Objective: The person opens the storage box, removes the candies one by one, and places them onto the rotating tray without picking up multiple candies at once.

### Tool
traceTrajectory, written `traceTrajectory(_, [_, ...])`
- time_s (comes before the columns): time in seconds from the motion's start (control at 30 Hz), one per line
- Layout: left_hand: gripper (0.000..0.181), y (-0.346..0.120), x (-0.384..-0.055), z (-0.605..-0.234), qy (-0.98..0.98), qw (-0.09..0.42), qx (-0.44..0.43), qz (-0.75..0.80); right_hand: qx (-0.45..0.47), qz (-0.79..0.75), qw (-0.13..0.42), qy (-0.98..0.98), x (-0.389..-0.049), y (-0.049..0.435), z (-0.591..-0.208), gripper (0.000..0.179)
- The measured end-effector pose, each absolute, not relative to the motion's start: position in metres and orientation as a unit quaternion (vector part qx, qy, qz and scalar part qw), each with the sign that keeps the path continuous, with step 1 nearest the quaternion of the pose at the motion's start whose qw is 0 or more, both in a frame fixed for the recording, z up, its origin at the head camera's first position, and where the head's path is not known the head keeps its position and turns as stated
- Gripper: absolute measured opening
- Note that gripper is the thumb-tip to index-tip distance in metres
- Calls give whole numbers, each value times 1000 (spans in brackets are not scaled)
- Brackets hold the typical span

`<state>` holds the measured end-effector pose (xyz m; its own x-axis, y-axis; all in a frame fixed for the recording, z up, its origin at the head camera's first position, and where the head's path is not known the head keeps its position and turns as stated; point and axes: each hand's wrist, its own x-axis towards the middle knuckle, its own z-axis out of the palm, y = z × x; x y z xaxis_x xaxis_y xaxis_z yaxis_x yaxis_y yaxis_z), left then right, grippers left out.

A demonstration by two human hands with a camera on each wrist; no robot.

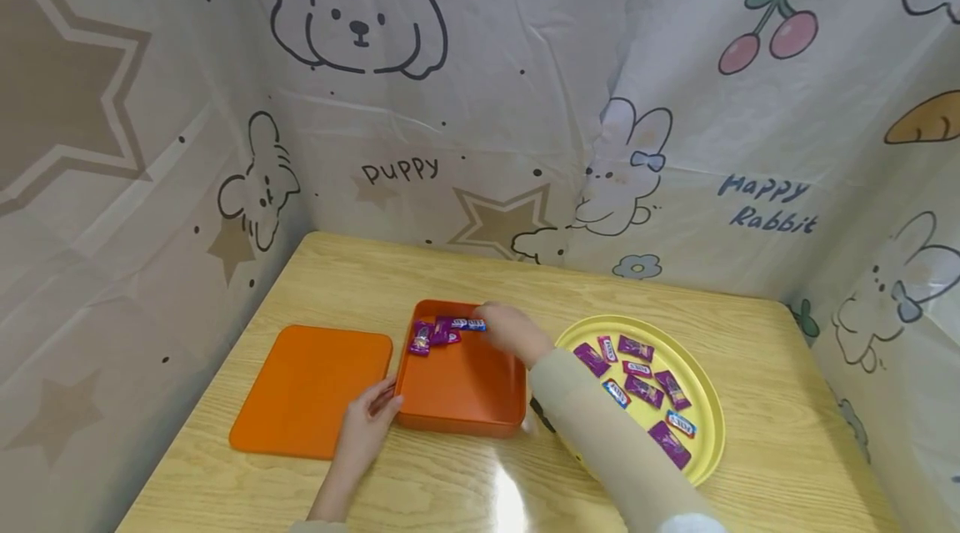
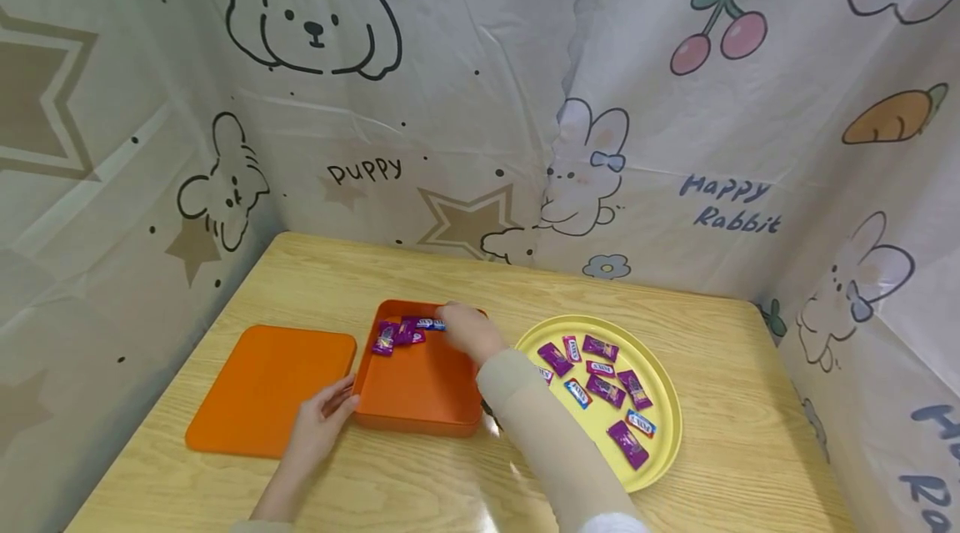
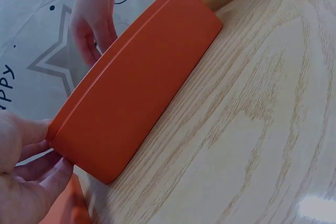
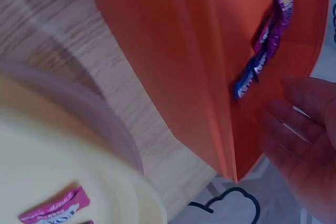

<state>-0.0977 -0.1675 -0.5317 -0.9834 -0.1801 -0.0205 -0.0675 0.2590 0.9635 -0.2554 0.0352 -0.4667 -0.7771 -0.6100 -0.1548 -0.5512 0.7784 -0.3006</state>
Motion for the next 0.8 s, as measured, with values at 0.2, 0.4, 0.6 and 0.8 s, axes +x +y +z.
traceTrajectory(0.2, [41,-167,-98,-530,-791,49,75,-605,-278,-99,156,943,-261,21,-480,22])
traceTrajectory(0.4, [43,-167,-98,-531,-792,50,66,-605,-246,-69,170,952,-264,13,-489,20])
traceTrajectory(0.6, [44,-167,-97,-530,-793,45,62,-605,-242,-49,150,957,-262,8,-492,13])
traceTrajectory(0.8, [43,-167,-97,-529,-794,47,67,-602,-236,-31,149,960,-260,4,-495,16])
